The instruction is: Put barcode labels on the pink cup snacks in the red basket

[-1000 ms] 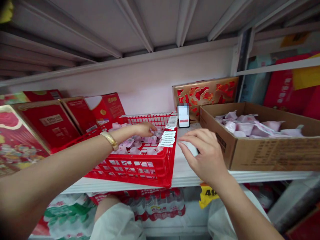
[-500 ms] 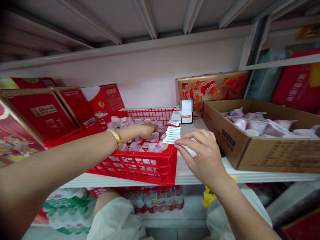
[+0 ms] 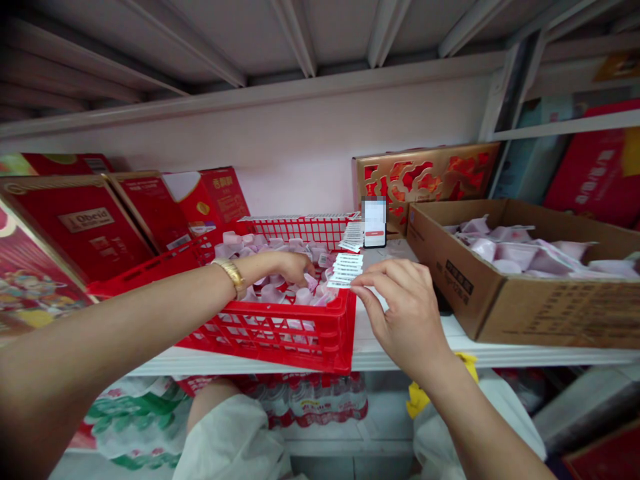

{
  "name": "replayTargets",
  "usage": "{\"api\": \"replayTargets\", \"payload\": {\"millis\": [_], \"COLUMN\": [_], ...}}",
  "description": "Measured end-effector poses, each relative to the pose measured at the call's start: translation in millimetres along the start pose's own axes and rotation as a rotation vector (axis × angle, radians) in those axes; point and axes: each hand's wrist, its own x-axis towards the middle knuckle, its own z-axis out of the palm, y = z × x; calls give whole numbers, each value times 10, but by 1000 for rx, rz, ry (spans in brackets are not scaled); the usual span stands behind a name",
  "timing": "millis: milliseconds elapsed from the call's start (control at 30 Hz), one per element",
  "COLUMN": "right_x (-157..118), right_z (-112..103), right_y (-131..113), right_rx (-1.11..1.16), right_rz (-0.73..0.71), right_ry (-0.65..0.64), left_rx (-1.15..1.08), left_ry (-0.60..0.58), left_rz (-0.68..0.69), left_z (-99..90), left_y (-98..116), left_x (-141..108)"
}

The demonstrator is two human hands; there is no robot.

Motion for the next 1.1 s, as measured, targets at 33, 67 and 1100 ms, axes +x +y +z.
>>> {"api": "replayTargets", "payload": {"millis": [33,67,1100], "right_x": [1,1,-238], "right_z": [2,3,-95], "right_y": [-3,-6,-153], "right_rx": [0,0,229], "right_rz": [6,12,387], "right_ry": [-1,-1,356], "left_rx": [-11,-18,-1233], "left_ry": [-5,-3,509], "left_rz": [1,2,359], "left_z": [-8,-22,-129], "left_y": [3,5,431], "left_x": [-21,-47,-1051]}}
